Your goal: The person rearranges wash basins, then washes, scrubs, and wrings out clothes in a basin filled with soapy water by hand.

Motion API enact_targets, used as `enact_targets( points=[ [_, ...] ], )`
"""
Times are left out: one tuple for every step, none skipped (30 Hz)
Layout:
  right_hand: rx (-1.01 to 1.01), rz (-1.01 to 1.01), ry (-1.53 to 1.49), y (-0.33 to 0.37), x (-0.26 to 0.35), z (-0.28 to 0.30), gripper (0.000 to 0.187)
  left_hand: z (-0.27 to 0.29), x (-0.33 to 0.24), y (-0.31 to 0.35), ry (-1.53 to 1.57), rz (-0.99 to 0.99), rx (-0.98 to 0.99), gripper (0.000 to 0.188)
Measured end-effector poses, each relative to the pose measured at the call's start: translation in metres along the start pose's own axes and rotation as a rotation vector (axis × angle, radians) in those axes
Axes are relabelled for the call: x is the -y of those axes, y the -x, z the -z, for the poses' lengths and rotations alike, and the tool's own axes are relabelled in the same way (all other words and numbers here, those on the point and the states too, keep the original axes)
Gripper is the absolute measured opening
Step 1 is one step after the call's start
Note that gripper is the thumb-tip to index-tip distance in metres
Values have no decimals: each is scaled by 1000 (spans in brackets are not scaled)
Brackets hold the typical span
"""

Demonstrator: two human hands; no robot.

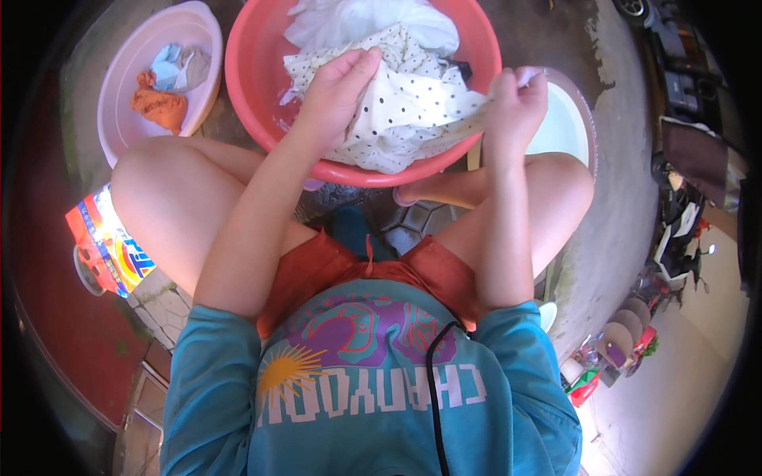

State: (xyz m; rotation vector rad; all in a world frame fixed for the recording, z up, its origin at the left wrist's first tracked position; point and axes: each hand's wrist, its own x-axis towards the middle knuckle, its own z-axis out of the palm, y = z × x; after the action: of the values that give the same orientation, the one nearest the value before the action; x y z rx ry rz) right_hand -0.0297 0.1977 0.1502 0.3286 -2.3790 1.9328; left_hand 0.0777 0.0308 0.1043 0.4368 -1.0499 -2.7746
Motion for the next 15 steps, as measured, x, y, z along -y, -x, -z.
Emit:
enact_targets(
  points=[
    [19, 200, 132, 11, 0, -10, 13, -7, 1, 0, 12, 36, -68, 30],
    [42, 396, 261, 25, -1, -23, 12, -11, 2, 0, 22, 72, -143, 34],
    [178, 474, 347, 48, 6, -42, 12, -10, 9, 3, 21, 73, -147, 34],
    [314, 554, 432, 65, 14, -57, 12, -7, 17, 6, 11, 75, -205, 37],
    [308, 553, 435, 60, 11, -62, 12, -10, 21, 7, 0, 80, -254, 39],
    [243, 379, 482, 49, 4, -69, 12, -13, 24, 5, -1, 82, -250, 39],
    [183, 206, 519, 44, 2, -77, 13, -16, 23, 3, 35, 84, -286, 39],
    [185, 207, 515, 51, 2, -81, 13, -16, 22, 2, 72, 86, -322, 39],
    [223, 340, 482, 62, 3, -83, 12, -15, 21, 1, 87, 72, -381, 40],
    [263, 468, 449, 75, 6, -84, 12, -9, 20, 3, 86, 72, -384, 40],
    [337, 626, 364, 81, 12, -85, 10, -1, 18, 4, 189, 149, -334, 42],
    [339, 624, 364, 76, 8, -87, 10, 5, 18, 5, 293, 226, -281, 43],
    [263, 388, 439, 61, 4, -86, 10, -13, 12, 3, 63, 144, -483, 43],
    [185, 152, 508, 53, 2, -86, 10, -10, 15, 1, 65, 141, -483, 43],
    [173, 74, 510, 54, 0, -86, 10, -3, 20, -1, 117, 110, -403, 41]
  ],
)
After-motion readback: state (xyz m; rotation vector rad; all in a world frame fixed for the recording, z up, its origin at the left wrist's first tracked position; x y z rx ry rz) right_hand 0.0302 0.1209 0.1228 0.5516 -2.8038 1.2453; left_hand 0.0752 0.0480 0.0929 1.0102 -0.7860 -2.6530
